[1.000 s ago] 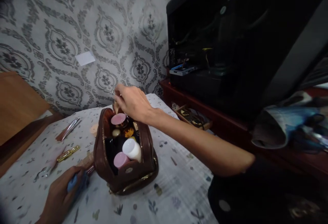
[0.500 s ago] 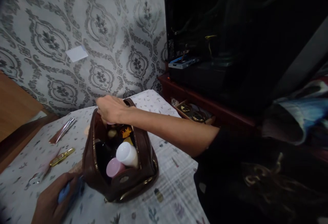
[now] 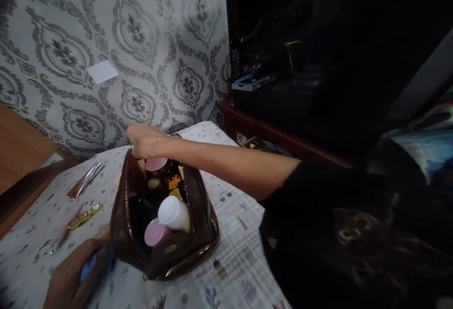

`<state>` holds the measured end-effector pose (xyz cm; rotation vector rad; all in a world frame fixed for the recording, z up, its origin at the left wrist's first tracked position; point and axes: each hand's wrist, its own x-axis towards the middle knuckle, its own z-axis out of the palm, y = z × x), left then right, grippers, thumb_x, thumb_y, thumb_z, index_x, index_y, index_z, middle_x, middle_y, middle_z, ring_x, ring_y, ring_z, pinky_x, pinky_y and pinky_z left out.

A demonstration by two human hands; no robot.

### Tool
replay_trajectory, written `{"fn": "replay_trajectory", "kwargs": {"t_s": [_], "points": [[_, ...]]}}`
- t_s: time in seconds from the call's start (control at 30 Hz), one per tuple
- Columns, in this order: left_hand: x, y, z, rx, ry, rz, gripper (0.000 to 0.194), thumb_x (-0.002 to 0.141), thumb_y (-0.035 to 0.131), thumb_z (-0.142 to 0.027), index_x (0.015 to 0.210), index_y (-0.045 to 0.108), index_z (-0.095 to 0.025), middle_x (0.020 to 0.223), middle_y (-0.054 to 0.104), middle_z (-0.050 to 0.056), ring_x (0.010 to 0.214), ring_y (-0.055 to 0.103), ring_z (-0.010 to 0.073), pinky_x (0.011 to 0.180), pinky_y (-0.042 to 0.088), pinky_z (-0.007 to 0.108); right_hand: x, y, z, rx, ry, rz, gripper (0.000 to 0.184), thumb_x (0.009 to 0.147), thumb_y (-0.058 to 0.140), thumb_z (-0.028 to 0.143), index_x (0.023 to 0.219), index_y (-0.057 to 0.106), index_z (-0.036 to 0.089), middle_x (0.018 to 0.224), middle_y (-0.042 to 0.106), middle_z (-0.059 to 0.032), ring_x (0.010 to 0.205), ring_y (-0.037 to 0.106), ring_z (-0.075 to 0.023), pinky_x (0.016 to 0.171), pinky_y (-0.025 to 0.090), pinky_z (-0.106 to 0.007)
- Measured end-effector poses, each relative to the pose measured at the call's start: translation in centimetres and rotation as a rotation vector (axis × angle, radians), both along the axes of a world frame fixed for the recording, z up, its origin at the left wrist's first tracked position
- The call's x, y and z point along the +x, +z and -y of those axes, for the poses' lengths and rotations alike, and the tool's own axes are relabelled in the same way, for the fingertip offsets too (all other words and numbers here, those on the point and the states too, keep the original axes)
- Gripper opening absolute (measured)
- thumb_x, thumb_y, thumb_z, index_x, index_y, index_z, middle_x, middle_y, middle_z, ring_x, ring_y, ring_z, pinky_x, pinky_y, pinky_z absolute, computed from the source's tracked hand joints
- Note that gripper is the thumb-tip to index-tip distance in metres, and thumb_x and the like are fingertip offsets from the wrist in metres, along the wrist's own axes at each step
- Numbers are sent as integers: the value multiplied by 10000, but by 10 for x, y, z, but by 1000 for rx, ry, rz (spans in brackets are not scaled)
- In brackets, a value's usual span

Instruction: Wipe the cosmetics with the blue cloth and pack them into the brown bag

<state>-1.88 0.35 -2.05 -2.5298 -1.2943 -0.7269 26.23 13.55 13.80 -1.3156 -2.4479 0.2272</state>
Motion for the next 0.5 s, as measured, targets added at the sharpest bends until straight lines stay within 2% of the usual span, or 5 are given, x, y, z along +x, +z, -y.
{"fn": "replay_trajectory", "kwargs": {"t_s": [0.07, 0.17, 0.23, 0.33, 0.5], "points": [[3, 3, 0, -9, -32, 10, 170, 983, 482, -286, 986, 637, -215, 816, 727, 16, 709, 707, 142, 627, 554, 182, 9, 4, 2, 39, -12, -68, 132, 808, 653, 163, 921, 712, 130, 893, 745, -92, 802, 667, -193, 563, 409, -245], [4, 4, 0, 12, -51, 20, 163, 975, 492, -282, 985, 638, -212, 828, 736, 22, 717, 717, 152, 635, 561, 187, 25, 12, 9, 9, -2, -141, 74, 801, 641, 140, 844, 701, 132, 646, 691, -37, 649, 633, -159, 569, 421, -240], [2, 4, 1, 17, -41, 10, 166, 973, 496, -296, 980, 638, -211, 832, 738, 27, 722, 721, 157, 634, 564, 189, 35, 17, 14, -1, 7, -159, 56, 802, 643, 135, 833, 688, 143, 564, 648, -6, 595, 609, -150, 565, 419, -242], [1, 2, 2, 19, -38, -3, 167, 977, 498, -305, 993, 637, -213, 842, 737, 26, 729, 723, 154, 644, 568, 188, 43, 17, 19, 7, 9, -134, 40, 797, 655, 138, 827, 675, 156, 571, 637, 10, 603, 602, -147, 568, 405, -242], [5, 1, -1, 100, -50, 5, 219, 1004, 464, -340, 1034, 634, -205, 916, 748, 45, 805, 740, 161, 713, 577, 192, 40, 2, 18, -34, 7, -55, 52, 769, 684, 130, 803, 671, 167, 646, 653, 5, 641, 594, -144, 550, 373, -247]]}}
